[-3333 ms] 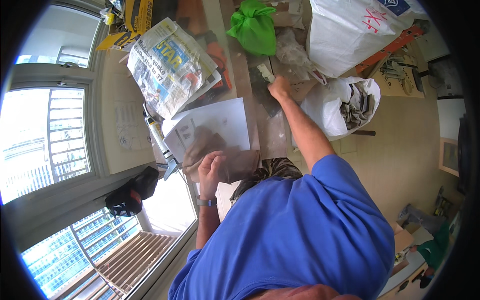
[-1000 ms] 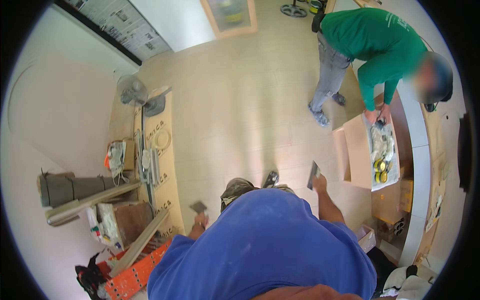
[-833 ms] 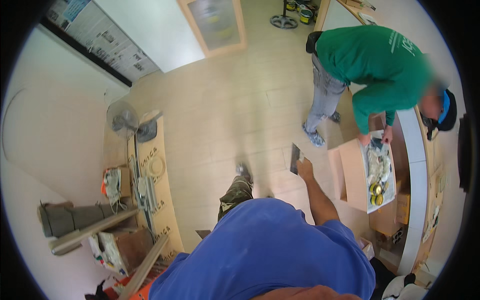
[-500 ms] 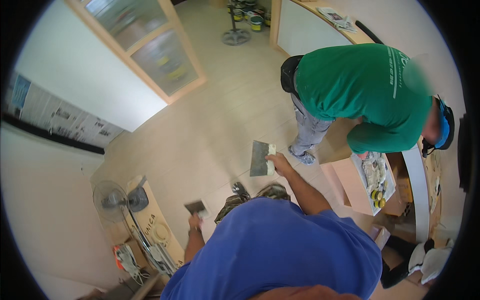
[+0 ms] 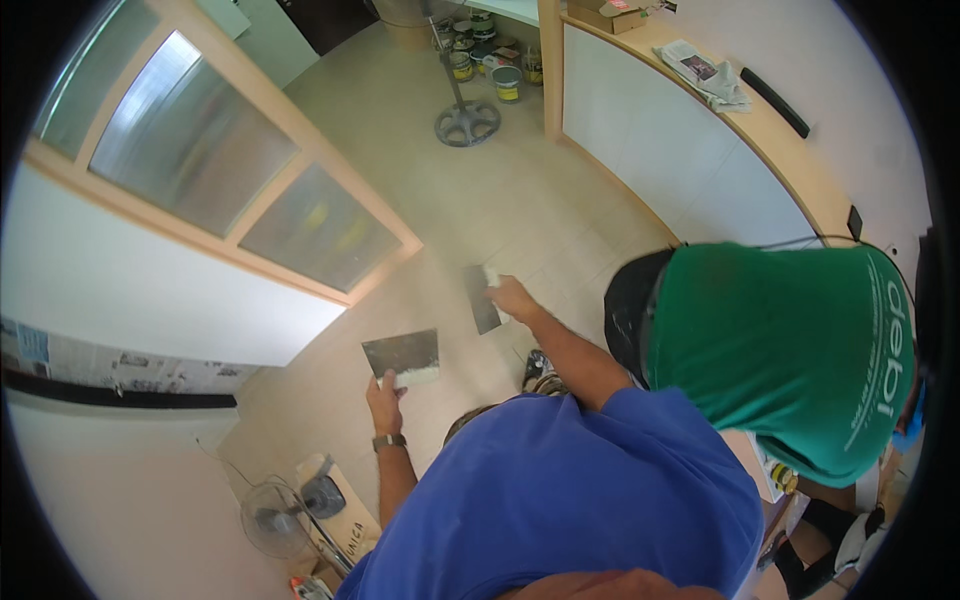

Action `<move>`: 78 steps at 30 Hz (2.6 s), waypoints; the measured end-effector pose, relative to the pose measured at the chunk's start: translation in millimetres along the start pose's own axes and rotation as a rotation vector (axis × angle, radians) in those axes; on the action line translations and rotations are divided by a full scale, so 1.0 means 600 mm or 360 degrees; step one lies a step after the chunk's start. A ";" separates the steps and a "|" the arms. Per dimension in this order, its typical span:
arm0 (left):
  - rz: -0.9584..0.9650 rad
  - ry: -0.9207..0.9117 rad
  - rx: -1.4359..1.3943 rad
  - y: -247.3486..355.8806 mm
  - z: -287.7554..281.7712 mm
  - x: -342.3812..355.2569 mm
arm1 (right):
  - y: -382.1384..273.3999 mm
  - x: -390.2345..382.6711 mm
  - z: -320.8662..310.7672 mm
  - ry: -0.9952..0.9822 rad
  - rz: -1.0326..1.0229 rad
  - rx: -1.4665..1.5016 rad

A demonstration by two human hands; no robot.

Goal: The person retrieves a putty knife from a green bag, then mixes a white paste on a countertop using a trowel and a small spatula. They apply the paste to a wall or cabinet surface with the trowel.

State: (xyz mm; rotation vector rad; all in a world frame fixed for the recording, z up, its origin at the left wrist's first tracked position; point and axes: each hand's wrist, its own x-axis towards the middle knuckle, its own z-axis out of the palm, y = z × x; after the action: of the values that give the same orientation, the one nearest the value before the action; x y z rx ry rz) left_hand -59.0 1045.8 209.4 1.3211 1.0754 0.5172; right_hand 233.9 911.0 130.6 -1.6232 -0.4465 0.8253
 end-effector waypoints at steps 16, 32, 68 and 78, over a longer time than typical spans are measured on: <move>0.0103 -0.0627 0.0356 0.208 0.426 0.607 | -0.161 0.605 -0.097 -0.0459 -0.0431 -0.1022; 0.0435 -0.0389 0.0913 0.425 0.698 1.204 | -0.355 1.193 -0.135 -0.0073 -0.0247 -0.0876; -0.0022 0.0203 -0.1066 0.873 0.291 2.375 | -0.772 2.431 0.462 -0.0985 0.0592 0.0612; -0.0169 0.0321 -0.1678 0.953 0.231 2.689 | -0.925 2.786 0.640 -0.1483 0.0385 -0.0087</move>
State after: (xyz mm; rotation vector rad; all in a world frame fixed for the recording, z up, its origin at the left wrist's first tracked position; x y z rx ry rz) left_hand 943.7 2439.8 198.0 0.2873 0.8144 0.9733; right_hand 1168.5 2450.9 198.1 -1.2703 -0.9282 1.7650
